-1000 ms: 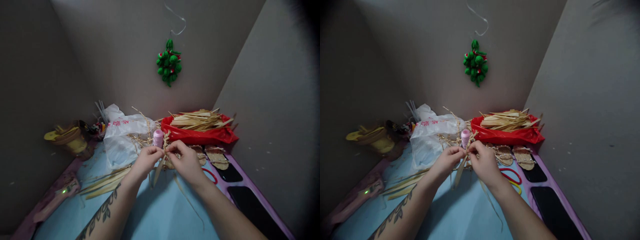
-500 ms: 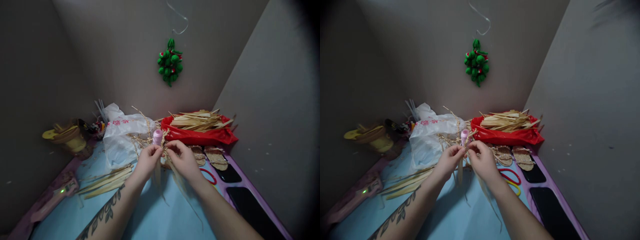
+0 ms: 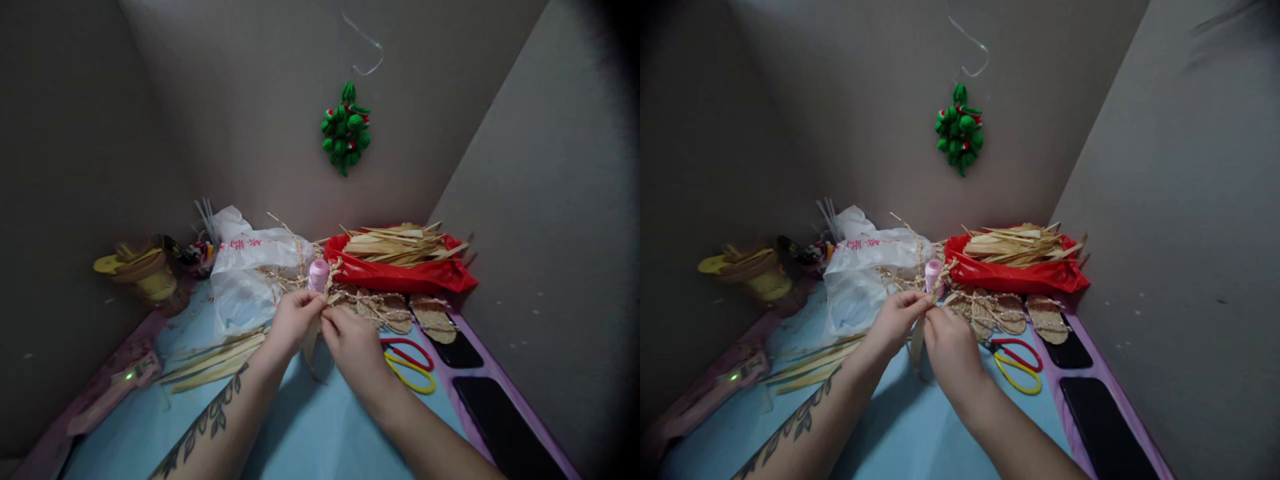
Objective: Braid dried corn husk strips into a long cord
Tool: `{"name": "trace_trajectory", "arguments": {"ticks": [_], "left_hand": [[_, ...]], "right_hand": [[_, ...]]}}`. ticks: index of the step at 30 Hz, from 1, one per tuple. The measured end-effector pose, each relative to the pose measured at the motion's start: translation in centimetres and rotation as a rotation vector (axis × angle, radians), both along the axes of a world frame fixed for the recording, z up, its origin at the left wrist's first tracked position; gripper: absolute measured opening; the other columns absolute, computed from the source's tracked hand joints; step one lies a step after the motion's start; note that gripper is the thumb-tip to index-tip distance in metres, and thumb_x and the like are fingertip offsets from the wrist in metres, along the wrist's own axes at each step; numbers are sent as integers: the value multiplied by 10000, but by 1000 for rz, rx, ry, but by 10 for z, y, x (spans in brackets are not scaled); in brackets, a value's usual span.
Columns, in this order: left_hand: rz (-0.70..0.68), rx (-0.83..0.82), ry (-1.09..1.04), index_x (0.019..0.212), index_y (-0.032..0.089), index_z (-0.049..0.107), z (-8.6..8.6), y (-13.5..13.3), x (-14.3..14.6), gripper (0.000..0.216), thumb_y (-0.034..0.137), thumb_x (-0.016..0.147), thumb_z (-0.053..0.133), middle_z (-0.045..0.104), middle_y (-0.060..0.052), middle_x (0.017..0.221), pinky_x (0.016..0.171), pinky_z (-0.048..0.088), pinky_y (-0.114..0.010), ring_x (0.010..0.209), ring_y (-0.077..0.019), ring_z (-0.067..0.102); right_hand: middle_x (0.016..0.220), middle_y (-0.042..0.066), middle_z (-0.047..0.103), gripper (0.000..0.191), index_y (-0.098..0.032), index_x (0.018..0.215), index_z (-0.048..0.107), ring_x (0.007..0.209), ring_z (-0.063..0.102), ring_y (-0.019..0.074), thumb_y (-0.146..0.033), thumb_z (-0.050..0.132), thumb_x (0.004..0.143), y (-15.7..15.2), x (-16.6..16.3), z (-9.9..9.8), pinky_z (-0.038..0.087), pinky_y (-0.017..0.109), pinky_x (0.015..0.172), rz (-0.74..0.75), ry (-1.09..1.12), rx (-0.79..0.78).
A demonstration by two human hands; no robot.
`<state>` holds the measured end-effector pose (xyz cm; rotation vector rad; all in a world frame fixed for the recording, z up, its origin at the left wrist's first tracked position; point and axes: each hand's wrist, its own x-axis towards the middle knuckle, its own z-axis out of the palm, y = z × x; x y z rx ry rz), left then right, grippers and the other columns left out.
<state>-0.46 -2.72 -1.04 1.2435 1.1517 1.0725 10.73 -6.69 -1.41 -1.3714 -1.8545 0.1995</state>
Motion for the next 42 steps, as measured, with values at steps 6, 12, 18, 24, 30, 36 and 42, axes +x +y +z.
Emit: {"name": "trace_trajectory", "arguments": {"ticks": [6, 12, 18, 24, 30, 36, 42], "left_hand": [[28, -10, -98, 644, 115, 618, -3, 4, -4, 233, 346, 655, 645, 549, 21, 558, 501, 322, -194, 507, -81, 442], [-3, 47, 16, 651, 120, 602, 5, 1, -3, 245, 353, 726, 587, 494, 43, 515, 455, 254, -184, 455, -62, 365], [-35, 176, 147, 689, 124, 630, 4, -4, 3, 209, 292, 768, 533, 589, 6, 623, 551, 362, -196, 566, -97, 487], [-6, 303, 302, 754, 141, 633, 2, -7, 3, 175, 251, 789, 502, 635, -14, 703, 615, 400, -216, 657, -129, 552], [-41, 275, 283, 755, 143, 583, -5, -3, 2, 140, 260, 776, 510, 603, -9, 680, 573, 399, -201, 630, -124, 546], [-174, 290, 394, 814, 135, 650, 5, 5, -11, 210, 269, 775, 494, 646, -36, 770, 654, 416, -227, 733, -154, 563], [-220, 145, 444, 664, 121, 627, 13, 4, -17, 257, 316, 760, 491, 531, 18, 548, 487, 335, -197, 497, -95, 443]], "right_hand": [[799, 81, 665, 205, -165, 836, 664, 746, 605, 186, -142, 460, 832, -1, 2, 3, 449, 287, 704, 70, -32, 41], [892, 69, 654, 196, -173, 891, 618, 808, 604, 188, -281, 610, 728, 20, 30, 20, 464, 305, 723, 12, 415, -219], [631, 3, 581, 258, -161, 741, 560, 517, 531, 115, -401, 635, 683, 28, 24, 1, 412, 236, 476, 196, 802, -578], [557, -22, 541, 234, -158, 620, 550, 429, 443, 83, -369, 643, 659, 27, 25, 1, 341, 216, 413, 122, 832, -550], [526, -43, 478, 180, -158, 608, 548, 482, 407, 86, -311, 599, 688, 29, 28, 2, 312, 213, 461, 155, 680, -464], [606, -29, 493, 156, -167, 682, 534, 550, 442, 105, -301, 509, 758, 33, 32, 2, 347, 220, 524, 203, 503, -459], [704, 40, 591, 141, -171, 750, 555, 681, 532, 163, -210, 434, 811, 25, 23, -5, 366, 266, 643, 49, 67, -209]]}}
